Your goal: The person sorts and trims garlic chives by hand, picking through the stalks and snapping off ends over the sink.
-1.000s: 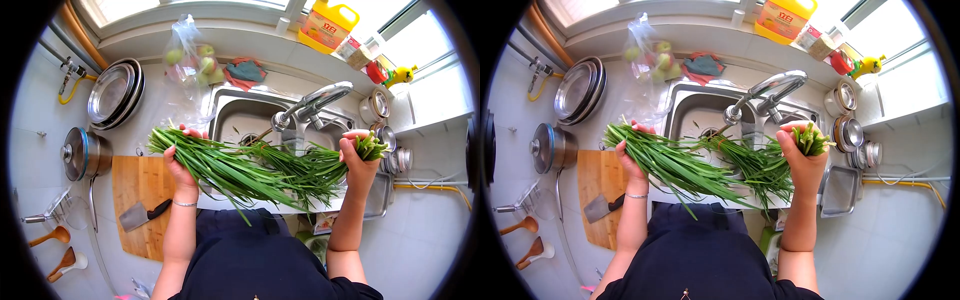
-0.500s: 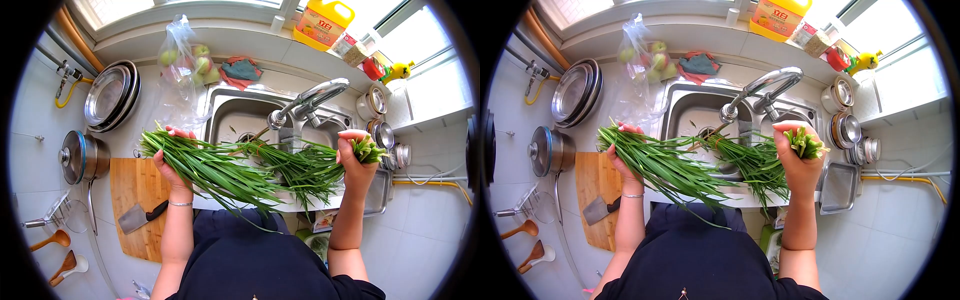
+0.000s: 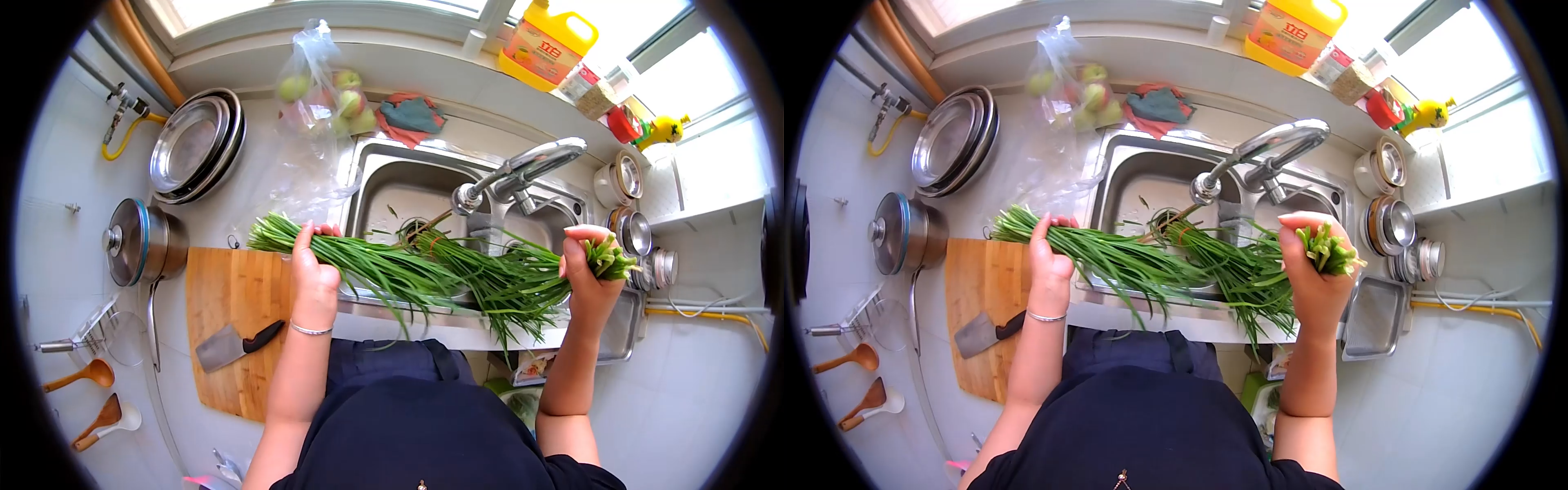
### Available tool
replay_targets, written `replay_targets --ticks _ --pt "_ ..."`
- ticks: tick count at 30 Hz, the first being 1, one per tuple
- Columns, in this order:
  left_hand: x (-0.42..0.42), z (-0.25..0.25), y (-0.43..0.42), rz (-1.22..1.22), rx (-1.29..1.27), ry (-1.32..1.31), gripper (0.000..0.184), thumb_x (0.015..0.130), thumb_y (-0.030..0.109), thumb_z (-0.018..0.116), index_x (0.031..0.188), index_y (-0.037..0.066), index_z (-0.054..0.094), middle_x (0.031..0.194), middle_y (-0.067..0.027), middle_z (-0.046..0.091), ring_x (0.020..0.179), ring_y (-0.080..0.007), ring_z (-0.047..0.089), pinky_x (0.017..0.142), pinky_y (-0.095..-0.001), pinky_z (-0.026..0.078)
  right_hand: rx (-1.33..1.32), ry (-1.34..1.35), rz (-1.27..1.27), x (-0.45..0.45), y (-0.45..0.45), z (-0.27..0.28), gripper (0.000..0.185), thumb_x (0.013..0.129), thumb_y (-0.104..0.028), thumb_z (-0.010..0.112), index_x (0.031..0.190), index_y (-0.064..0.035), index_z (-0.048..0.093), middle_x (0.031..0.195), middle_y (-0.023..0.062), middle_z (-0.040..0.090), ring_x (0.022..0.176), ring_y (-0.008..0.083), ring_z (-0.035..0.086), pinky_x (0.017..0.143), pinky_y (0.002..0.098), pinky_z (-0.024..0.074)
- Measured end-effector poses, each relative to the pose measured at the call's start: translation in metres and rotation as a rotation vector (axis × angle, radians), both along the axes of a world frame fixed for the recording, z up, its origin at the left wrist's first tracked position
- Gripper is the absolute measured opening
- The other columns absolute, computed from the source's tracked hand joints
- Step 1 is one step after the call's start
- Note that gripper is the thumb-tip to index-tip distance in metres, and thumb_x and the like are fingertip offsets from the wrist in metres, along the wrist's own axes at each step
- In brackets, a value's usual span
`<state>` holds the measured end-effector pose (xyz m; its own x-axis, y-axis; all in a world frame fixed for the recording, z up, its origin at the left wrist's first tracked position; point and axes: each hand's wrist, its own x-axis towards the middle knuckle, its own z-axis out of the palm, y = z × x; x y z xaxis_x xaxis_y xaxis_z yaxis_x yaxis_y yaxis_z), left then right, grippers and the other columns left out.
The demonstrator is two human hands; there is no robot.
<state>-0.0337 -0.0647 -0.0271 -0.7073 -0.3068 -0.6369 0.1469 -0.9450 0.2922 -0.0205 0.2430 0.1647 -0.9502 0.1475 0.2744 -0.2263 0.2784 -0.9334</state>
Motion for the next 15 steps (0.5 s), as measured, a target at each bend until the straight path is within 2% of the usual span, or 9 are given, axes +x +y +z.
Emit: replay_targets --ticks 4,6,8,10,12,13,15 --pt "0.007 -0.008 0.011 -0.044 0.003 -0.049 0.014 0.081 0.011 0.061 0.072 0.006 0.052 0.07 -0.0068 0.058 0.066 -0.0198 0.059 0.07 -0.0355 0.053 0.019 -0.008 -0.039 0.003 0.004 -0.007 0.01 0.081 0.002 0.062 0.09 -0.0018 0.061 0.077 0.0011 0.057 0.057 0.0047 0.049 0.051 0.017 0.0382" --pt "0.011 -0.012 0.017 -0.031 0.077 -0.09 0.01 0.081 0.008 0.06 0.074 0.005 0.053 0.072 -0.0078 0.058 0.068 -0.0193 0.059 0.067 -0.0336 0.053 -0.013 -0.009 0.005 0.002 0.004 -0.014 0.01 0.082 0.003 0.06 0.091 -0.0008 0.06 0.077 0.0021 0.056 0.057 0.0054 0.049 0.051 0.0175 0.0384" --pt "0.016 -0.014 0.023 0.072 0.142 -0.176 0.008 0.08 0.006 0.06 0.077 0.004 0.053 0.074 -0.0078 0.058 0.069 -0.0187 0.059 0.066 -0.0315 0.052 -0.001 -0.029 0.041 0.002 -0.001 -0.02 0.009 0.082 0.003 0.06 0.091 -0.0003 0.059 0.076 0.0025 0.055 0.056 0.0057 0.049 0.05 0.0177 0.0383" --pt "0.025 -0.006 0.017 0.108 0.101 -0.223 0.01 0.079 0.005 0.062 0.08 0.004 0.052 0.074 -0.0066 0.056 0.071 -0.0183 0.059 0.065 -0.0304 0.051 0.055 -0.052 0.11 0.003 -0.014 -0.021 0.008 0.081 0.002 0.061 0.088 -0.0011 0.061 0.076 0.0028 0.057 0.057 0.0054 0.049 0.05 0.0175 0.0385" --pt "0.036 -0.016 -0.002 0.161 0.08 -0.269 0.01 0.079 0.006 0.062 0.079 0.004 0.052 0.076 -0.0071 0.057 0.07 -0.0187 0.059 0.066 -0.031 0.051 0.143 -0.115 0.156 0.005 -0.029 -0.019 0.007 0.079 0.001 0.064 0.085 -0.001 0.062 0.077 0.0025 0.059 0.059 0.0056 0.051 0.054 0.0178 0.0401" --pt "0.042 -0.013 -0.011 0.155 0.06 -0.278 0.012 0.079 0.01 0.062 0.078 0.006 0.052 0.077 -0.0073 0.057 0.07 -0.0193 0.058 0.068 -0.032 0.05 0.271 -0.057 0.188 0.002 -0.034 -0.024 0.008 0.077 0.002 0.065 0.084 -0.0003 0.063 0.078 0.0028 0.061 0.062 0.0056 0.053 0.057 0.0181 0.0408" --pt "0.051 -0.025 -0.034 0.153 0.047 -0.328 0.016 0.079 0.014 0.064 0.086 0.006 0.052 0.087 -0.0089 0.058 0.08 -0.0212 0.057 0.071 -0.0382 0.049 0.254 -0.172 0.286 0.004 -0.057 -0.018 0.012 0.074 0.003 0.065 0.085 -0.0006 0.064 0.073 0.0017 0.059 0.062 0.0059 0.052 0.059 0.0189 0.0405"
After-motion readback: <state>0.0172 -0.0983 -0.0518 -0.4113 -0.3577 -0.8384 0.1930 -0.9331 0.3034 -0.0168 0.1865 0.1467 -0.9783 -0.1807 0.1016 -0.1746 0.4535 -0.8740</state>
